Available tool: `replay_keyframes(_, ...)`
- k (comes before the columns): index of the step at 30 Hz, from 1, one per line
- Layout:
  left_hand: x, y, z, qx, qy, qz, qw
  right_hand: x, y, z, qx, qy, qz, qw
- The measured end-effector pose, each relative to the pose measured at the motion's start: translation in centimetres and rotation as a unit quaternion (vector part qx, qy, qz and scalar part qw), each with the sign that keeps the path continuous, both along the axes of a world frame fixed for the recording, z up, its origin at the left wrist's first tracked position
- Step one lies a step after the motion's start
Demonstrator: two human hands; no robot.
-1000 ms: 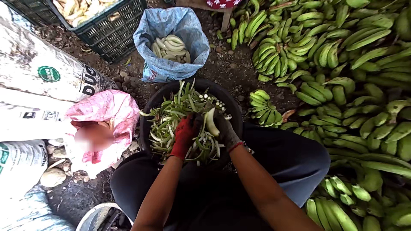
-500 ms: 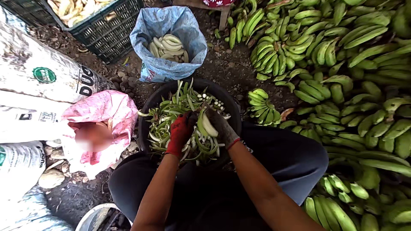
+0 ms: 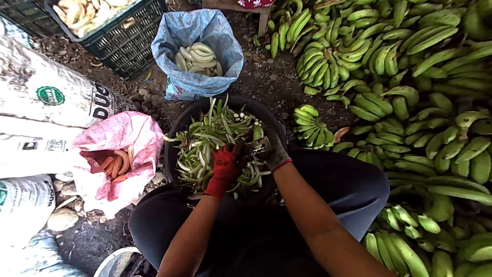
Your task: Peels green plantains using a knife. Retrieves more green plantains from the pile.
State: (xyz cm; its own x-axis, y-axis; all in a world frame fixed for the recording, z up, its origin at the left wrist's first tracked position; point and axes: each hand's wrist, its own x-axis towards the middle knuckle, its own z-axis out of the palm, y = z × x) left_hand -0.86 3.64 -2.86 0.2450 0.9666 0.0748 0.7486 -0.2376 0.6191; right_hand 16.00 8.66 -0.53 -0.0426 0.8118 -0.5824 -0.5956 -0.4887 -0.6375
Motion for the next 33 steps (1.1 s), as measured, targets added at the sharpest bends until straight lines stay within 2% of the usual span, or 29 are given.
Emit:
replay_keyframes(5,-0.3,0.2,-0.4,0.057,0.009,0.024,0.998,0.0,0.3,-0.3,-0.015,0.020,-0.012,1.000)
replay_keyframes(10,-0.3,0.9,0.0,-0.002,-0.011,0.050,0.999,-1.4,-0.7,-0.1,0.015,-0.060,0.007,0.998)
replay_keyframes(14,-1.4,2.0,0.7,-0.106,-0.064,0.077,0.989,-2.0,-2.4,-0.4,0.066,-0.245,0.133,0.958)
replay_keyframes(18,-2.7,2.1,0.6,-0.176,-0.110,0.090,0.974,-1.1,-2.4,-1.6,0.123,-0.277,0.268,0.915)
replay_keyframes(20,-2.5,1.9,0.4,-0.180,-0.099,0.088,0.975,-0.2,-2.4,-1.8,0.117,-0.286,0.273,0.911)
replay_keyframes(24,-2.0,2.0,-0.6,-0.184,-0.077,0.127,0.972,0.8,-2.3,-0.8,0.071,-0.196,0.282,0.937)
replay_keyframes(27,-1.6,2.0,0.1,-0.176,-0.068,0.120,0.975,1.4,-1.9,-0.9,0.016,-0.161,0.183,0.970)
replay_keyframes(30,-0.6,1.0,0.7,-0.117,-0.074,0.020,0.990,2.3,-1.3,-1.1,0.011,-0.046,0.096,0.994)
replay_keyframes(33,0.2,0.0,0.1,-0.012,-0.057,-0.084,0.995,3.4,-0.7,-1.6,0.031,0.021,0.095,0.995)
